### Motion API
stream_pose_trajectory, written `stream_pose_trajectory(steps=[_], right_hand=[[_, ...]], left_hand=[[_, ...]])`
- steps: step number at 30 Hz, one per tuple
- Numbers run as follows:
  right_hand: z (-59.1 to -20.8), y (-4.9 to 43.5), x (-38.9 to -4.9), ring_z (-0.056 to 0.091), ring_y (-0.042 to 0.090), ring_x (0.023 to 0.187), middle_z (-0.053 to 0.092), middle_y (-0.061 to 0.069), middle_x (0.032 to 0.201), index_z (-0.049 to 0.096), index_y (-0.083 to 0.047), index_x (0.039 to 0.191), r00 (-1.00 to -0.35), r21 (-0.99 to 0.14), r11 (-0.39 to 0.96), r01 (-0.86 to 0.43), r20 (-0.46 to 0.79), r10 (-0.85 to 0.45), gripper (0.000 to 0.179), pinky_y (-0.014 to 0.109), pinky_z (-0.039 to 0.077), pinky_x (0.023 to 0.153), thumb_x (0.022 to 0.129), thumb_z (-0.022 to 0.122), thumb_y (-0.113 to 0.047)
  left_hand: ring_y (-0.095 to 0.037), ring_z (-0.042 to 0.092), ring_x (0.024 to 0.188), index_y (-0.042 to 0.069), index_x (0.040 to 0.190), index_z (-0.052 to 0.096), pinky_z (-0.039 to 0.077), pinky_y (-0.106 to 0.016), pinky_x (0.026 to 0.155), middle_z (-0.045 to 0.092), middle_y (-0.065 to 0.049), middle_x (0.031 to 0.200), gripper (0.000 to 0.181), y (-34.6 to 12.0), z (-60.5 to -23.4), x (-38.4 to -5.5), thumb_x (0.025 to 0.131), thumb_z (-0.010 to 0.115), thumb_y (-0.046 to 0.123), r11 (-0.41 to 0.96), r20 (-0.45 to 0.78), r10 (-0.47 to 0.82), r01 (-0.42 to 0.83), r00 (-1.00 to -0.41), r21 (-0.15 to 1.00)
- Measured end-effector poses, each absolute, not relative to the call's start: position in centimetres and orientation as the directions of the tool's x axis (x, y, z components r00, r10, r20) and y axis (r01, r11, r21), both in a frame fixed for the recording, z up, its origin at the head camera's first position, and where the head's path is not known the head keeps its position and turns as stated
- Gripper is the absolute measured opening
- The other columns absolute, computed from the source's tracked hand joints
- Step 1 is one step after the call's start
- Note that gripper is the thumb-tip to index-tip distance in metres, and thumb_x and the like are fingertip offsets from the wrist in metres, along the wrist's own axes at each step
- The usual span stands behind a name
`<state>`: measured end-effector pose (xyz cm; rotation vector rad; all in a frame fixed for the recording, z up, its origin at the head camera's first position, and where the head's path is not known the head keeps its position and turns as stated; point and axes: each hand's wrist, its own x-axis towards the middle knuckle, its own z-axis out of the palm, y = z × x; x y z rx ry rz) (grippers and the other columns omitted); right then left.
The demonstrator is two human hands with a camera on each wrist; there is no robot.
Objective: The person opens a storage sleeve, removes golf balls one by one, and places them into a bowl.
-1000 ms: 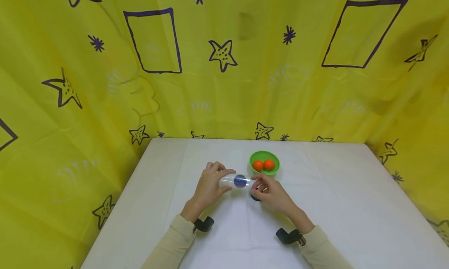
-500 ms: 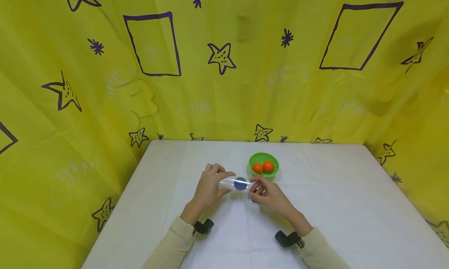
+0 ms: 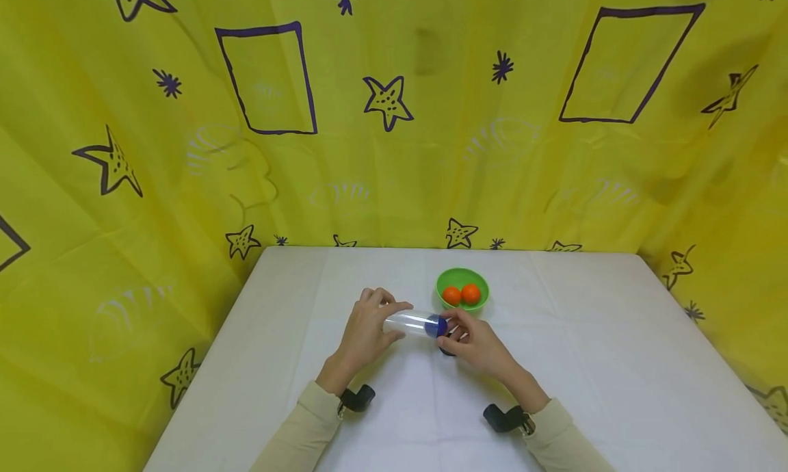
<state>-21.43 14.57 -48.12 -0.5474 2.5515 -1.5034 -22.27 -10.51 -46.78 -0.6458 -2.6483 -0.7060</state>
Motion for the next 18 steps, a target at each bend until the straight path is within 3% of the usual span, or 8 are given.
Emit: stream_pose_trajectory(steps=[18], right_hand=[[-48.43,15.22,-21.8,0.061,0.013,0.082,0.069,0.01,0.104,0.062,-0.003,0.125,-0.937,-0.851,0.465,-0.243,0.082,-0.339,0.04,0.022,0.053,0.069,0.092,0.077,-0.019]], left_hand=[[-0.025,0.051,0.108,0.026,0.119,0.076,0.046,-0.04,0.088,0.064,-0.005,0.113,0.049,-10.9,-46.9,-22.38,0.074,0.093,0.017,0.758,0.437,0.315,0.5,-0.842,0.418]])
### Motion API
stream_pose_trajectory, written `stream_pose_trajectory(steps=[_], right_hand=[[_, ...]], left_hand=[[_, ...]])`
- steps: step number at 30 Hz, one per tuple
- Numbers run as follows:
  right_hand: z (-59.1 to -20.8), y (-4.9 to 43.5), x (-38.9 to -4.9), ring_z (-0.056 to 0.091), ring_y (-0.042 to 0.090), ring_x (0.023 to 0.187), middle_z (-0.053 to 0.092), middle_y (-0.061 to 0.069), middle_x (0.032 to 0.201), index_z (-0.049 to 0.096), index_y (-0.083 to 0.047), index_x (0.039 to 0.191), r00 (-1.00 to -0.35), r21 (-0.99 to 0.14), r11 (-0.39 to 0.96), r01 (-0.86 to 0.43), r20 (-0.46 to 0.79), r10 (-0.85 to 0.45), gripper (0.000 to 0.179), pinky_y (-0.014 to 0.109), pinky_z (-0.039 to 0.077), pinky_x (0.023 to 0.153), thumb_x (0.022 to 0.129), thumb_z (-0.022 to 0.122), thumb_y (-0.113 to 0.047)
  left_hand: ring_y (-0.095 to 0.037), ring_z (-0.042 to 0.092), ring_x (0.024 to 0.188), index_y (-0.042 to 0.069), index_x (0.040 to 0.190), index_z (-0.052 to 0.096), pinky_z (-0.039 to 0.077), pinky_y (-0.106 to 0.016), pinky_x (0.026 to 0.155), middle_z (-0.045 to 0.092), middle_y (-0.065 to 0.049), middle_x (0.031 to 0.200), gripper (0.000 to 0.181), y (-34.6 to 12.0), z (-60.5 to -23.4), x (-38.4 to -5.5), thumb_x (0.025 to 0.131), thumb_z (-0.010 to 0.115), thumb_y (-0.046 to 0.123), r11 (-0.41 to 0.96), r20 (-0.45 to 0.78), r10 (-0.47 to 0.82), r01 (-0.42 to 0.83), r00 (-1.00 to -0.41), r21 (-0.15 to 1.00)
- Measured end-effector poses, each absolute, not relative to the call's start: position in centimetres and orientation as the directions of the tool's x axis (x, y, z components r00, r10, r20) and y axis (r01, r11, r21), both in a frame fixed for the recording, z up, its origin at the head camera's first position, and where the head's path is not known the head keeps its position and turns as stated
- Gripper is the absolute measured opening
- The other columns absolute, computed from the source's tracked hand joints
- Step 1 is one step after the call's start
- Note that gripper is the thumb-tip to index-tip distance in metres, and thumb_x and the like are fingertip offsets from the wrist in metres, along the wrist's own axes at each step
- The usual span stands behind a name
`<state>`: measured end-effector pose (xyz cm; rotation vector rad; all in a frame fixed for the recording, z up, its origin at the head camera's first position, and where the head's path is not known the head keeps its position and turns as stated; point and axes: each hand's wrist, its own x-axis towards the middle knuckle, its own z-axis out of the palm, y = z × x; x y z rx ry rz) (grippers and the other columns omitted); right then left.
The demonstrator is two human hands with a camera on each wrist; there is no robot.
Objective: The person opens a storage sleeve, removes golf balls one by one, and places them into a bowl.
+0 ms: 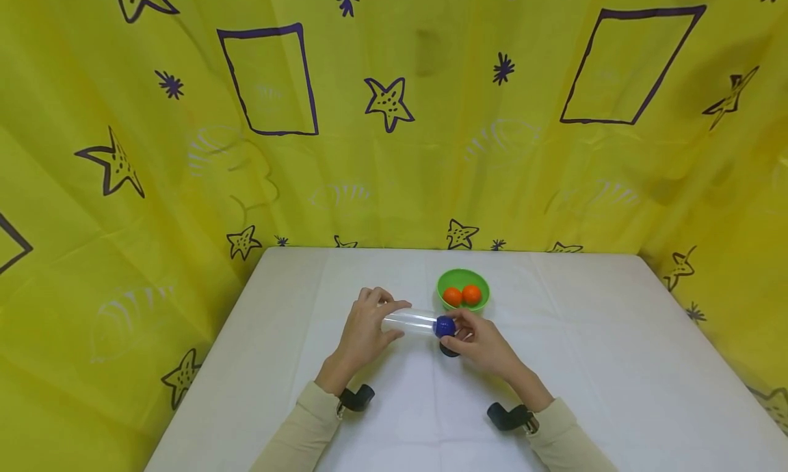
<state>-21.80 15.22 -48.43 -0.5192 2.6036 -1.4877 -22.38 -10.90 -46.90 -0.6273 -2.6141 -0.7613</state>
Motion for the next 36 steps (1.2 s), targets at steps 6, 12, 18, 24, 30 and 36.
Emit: stream_pose_trajectory(steps=[6,12,18,24,30,36], right_hand=[[-48.3,15.4,-21.8,0.061,0.015,0.082,0.069,0.005,0.098,0.065,-0.007,0.121,-0.941,-0.849,0.471,-0.24,0.084,-0.327,0.037,0.023,0.053,0.071,0.09,0.079,-0.021],[-48.1,15.5,-21.8,0.061,0.015,0.081,0.069,0.005,0.095,0.065,-0.007,0.119,-0.939,-0.852,0.46,-0.252,0.1,-0.329,0.036,0.023,0.053,0.07,0.089,0.08,-0.02],[-47.8,15.6,-21.7,0.061,0.018,0.084,0.07,0.007,0.101,0.065,-0.006,0.12,-0.946,-0.854,0.464,-0.236,0.092,-0.312,0.037,0.022,0.054,0.072,0.089,0.08,-0.02],[-47.5,15.8,-21.7,0.06,0.017,0.083,0.07,0.007,0.1,0.064,-0.008,0.12,-0.956,-0.848,0.481,-0.223,0.094,-0.277,0.037,0.022,0.054,0.072,0.089,0.08,-0.02],[-47.3,16.2,-21.9,0.061,0.016,0.082,0.071,0.006,0.094,0.064,-0.009,0.119,-0.964,-0.844,0.49,-0.22,0.111,-0.242,0.037,0.023,0.053,0.072,0.087,0.081,-0.016],[-46.9,17.0,-22.0,0.06,0.018,0.084,0.069,0.006,0.093,0.063,-0.008,0.12,-0.977,-0.834,0.519,-0.188,0.105,-0.186,0.038,0.023,0.052,0.073,0.088,0.081,-0.02]], left_hand=[[-0.024,0.051,0.107,0.025,0.12,0.076,0.046,-0.041,0.089,0.063,-0.004,0.112,0.049,-10.9,-46.9,-22.3,0.074,0.093,0.018,0.753,0.438,0.299,0.492,-0.847,0.437],[-0.024,0.05,0.107,0.025,0.12,0.076,0.047,-0.041,0.089,0.063,-0.004,0.112,0.049,-10.9,-46.8,-22.3,0.075,0.092,0.018,0.747,0.436,0.289,0.486,-0.852,0.454],[-0.025,0.05,0.108,0.025,0.12,0.076,0.048,-0.042,0.089,0.062,-0.004,0.112,0.049,-10.9,-46.6,-22.2,0.075,0.092,0.018,0.745,0.427,0.283,0.477,-0.859,0.465],[-0.025,0.05,0.109,0.024,0.12,0.076,0.049,-0.043,0.09,0.062,-0.004,0.112,0.048,-11.1,-46.6,-22.2,0.075,0.092,0.019,0.747,0.424,0.274,0.469,-0.863,0.472],[-0.024,0.05,0.108,0.024,0.119,0.076,0.048,-0.042,0.089,0.063,-0.004,0.112,0.048,-11.4,-46.7,-22.4,0.074,0.093,0.018,0.738,0.438,0.273,0.478,-0.857,0.476],[-0.023,0.05,0.108,0.023,0.12,0.075,0.048,-0.041,0.088,0.062,-0.003,0.111,0.048,-11.5,-46.7,-22.5,0.075,0.092,0.018,0.732,0.437,0.275,0.481,-0.856,0.482]])
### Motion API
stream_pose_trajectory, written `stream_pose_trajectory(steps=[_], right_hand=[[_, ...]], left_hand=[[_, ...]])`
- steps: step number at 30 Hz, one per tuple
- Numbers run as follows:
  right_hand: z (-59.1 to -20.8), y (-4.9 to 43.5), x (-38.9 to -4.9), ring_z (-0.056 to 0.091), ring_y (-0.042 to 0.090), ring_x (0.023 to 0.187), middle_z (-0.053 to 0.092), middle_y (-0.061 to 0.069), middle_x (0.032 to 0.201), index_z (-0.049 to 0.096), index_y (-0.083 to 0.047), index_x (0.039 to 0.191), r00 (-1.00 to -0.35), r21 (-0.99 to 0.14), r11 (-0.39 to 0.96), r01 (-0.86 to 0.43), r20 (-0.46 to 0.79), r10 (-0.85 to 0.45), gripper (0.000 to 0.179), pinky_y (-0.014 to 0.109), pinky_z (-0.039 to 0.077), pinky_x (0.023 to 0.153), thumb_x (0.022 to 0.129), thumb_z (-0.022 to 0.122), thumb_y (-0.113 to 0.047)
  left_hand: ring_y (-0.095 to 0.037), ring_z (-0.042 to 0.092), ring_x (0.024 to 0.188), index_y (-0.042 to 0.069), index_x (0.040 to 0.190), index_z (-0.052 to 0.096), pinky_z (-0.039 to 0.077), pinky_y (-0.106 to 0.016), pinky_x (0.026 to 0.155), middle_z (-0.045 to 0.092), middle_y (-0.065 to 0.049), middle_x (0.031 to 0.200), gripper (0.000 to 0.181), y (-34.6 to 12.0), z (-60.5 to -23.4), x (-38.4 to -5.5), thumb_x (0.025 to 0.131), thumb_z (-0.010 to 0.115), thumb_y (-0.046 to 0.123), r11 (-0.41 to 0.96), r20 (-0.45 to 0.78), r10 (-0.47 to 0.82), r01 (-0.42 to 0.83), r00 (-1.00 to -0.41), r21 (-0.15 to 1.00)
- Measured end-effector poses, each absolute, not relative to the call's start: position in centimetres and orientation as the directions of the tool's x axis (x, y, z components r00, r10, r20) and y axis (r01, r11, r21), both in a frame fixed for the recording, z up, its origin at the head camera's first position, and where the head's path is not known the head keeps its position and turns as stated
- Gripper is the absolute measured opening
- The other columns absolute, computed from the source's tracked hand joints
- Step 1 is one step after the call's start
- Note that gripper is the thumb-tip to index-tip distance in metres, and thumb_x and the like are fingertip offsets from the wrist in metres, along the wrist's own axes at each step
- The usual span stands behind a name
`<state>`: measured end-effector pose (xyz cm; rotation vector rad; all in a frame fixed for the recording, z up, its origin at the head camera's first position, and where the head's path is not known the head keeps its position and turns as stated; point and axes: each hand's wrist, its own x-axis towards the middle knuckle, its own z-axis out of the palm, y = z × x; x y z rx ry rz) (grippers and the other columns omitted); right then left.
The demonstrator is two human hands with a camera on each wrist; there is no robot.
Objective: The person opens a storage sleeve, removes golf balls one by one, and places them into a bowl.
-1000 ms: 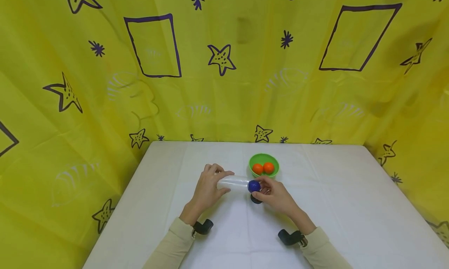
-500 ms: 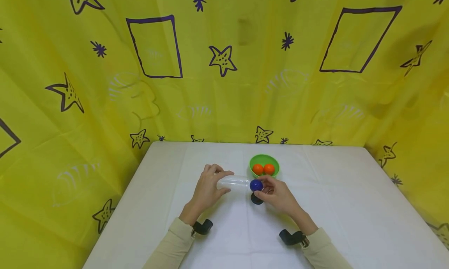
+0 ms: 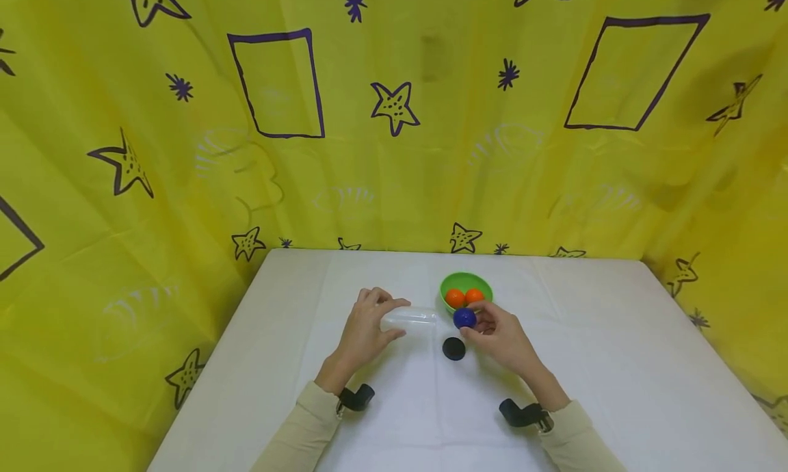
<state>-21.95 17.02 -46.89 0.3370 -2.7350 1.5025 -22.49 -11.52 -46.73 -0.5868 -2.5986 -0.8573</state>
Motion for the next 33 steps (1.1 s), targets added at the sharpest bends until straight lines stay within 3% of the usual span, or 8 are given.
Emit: stream_pose_trajectory(steps=[15,21,33], right_hand=[[-45.8,18.9,-23.3,0.063,0.015,0.086,0.07,0.013,0.1,0.061,-0.004,0.124,-0.97,-0.814,0.535,-0.228,0.237,-0.054,0.041,0.018,0.053,0.075,0.09,0.079,-0.02],[-45.3,19.0,-24.4,0.062,0.024,0.095,0.069,0.016,0.107,0.06,-0.005,0.127,-0.978,-0.816,0.553,-0.171,0.208,0.004,0.046,0.018,0.051,0.075,0.092,0.077,-0.029],[-45.9,18.5,-25.7,0.061,0.027,0.101,0.067,0.017,0.116,0.059,-0.006,0.129,-0.984,-0.825,0.553,-0.119,0.17,0.042,0.05,0.023,0.05,0.079,0.092,0.077,-0.035]], left_hand=[[-0.023,0.05,0.107,0.023,0.12,0.075,0.048,-0.041,0.088,0.063,-0.004,0.111,0.047,-11.4,-46.5,-22.4,0.077,0.091,0.02,0.732,0.421,0.264,0.464,-0.868,0.499],[-0.023,0.05,0.107,0.023,0.12,0.075,0.048,-0.041,0.088,0.063,-0.004,0.111,0.046,-11.5,-46.5,-22.5,0.076,0.092,0.021,0.73,0.428,0.262,0.467,-0.865,0.498],[-0.023,0.05,0.107,0.023,0.12,0.075,0.049,-0.042,0.089,0.063,-0.004,0.111,0.047,-11.5,-46.5,-22.3,0.076,0.092,0.019,0.723,0.429,0.255,0.466,-0.866,0.51]])
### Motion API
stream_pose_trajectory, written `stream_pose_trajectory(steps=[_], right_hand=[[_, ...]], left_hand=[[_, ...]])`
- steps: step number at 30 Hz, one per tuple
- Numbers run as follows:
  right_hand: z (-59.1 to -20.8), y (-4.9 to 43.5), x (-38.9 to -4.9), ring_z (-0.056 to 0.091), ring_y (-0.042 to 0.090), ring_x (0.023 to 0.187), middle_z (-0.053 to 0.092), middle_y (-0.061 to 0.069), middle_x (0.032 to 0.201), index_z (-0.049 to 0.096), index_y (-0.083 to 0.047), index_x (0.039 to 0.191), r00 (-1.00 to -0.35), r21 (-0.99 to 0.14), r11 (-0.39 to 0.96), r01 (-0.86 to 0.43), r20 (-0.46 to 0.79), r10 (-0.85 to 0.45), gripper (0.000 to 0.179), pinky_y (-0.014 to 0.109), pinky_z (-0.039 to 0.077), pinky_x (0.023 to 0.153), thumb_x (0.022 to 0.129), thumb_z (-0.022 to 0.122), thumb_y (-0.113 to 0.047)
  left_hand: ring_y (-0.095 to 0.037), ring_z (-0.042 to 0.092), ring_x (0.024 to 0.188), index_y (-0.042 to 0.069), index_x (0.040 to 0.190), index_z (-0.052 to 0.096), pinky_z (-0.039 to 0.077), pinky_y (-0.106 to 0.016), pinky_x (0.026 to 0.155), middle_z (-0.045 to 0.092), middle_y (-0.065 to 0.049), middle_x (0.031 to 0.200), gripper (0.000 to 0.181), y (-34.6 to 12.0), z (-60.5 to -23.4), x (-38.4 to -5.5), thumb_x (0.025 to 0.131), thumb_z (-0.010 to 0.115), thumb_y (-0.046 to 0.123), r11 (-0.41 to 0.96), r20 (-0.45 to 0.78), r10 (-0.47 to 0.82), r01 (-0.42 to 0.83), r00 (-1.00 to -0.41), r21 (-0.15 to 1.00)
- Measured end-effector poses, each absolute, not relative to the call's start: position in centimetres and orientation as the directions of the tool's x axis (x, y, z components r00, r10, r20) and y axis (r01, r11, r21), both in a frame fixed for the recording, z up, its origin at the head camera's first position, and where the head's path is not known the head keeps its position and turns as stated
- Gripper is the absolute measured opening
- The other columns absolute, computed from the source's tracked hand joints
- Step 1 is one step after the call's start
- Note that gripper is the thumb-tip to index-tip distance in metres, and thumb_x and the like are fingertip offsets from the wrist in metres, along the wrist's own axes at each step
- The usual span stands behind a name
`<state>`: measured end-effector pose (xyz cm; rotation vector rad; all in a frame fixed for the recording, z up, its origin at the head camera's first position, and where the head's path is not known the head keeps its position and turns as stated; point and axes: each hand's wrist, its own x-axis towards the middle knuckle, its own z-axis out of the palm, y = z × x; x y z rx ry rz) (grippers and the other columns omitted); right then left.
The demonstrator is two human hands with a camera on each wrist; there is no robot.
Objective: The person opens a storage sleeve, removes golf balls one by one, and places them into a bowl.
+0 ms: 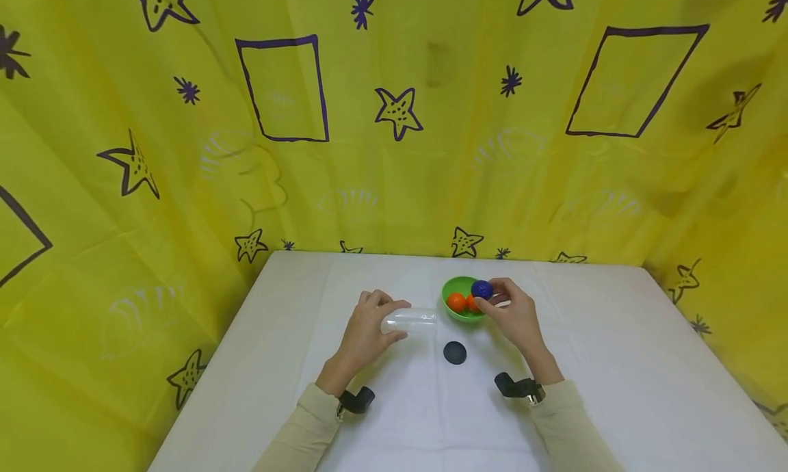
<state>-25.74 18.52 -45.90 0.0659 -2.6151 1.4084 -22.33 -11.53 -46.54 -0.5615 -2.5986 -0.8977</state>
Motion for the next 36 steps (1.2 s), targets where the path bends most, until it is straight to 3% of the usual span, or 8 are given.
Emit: stream_pose_trajectory(steps=[11,22,32,36], right_hand=[[-47.5,18.4,-26.1,0.055,0.029,0.103,0.06,0.017,0.119,0.06,-0.002,0.13,-0.982,-0.759,0.64,-0.123,0.188,0.034,0.055,0.032,0.047,0.084,0.09,0.08,-0.033],[-48.2,18.5,-26.0,0.05,0.032,0.1,0.051,0.017,0.111,0.065,-0.002,0.125,-0.985,-0.707,0.697,-0.118,0.173,0.01,0.049,0.032,0.04,0.078,0.088,0.081,-0.028],[-47.8,18.3,-25.7,0.049,0.032,0.103,0.048,0.018,0.112,0.064,-0.002,0.127,-0.992,-0.721,0.687,-0.086,0.123,0.004,0.048,0.033,0.04,0.079,0.09,0.079,-0.028],[-47.9,18.4,-25.8,0.048,0.032,0.103,0.047,0.017,0.111,0.066,-0.004,0.121,-0.993,-0.732,0.676,-0.086,0.121,0.004,0.04,0.033,0.04,0.079,0.091,0.078,-0.027]], left_hand=[[-0.023,0.05,0.107,0.023,0.12,0.074,0.048,-0.042,0.089,0.063,-0.004,0.11,0.047,-11.6,-46.8,-22.2,0.076,0.091,0.02,0.729,0.424,0.248,0.456,-0.871,0.51],[-0.021,0.051,0.103,0.021,0.122,0.073,0.045,-0.036,0.084,0.064,-0.003,0.109,0.048,-11.7,-46.9,-22.2,0.077,0.091,0.023,0.722,0.446,0.256,0.476,-0.858,0.501],[-0.019,0.052,0.099,0.02,0.123,0.072,0.044,-0.033,0.081,0.066,-0.005,0.109,0.049,-11.7,-46.9,-22.2,0.078,0.09,0.025,0.726,0.439,0.26,0.474,-0.86,0.499],[-0.02,0.053,0.1,0.019,0.124,0.071,0.044,-0.034,0.081,0.067,-0.008,0.111,0.049,-11.6,-46.9,-22.2,0.078,0.09,0.025,0.728,0.434,0.258,0.469,-0.863,0.5]])
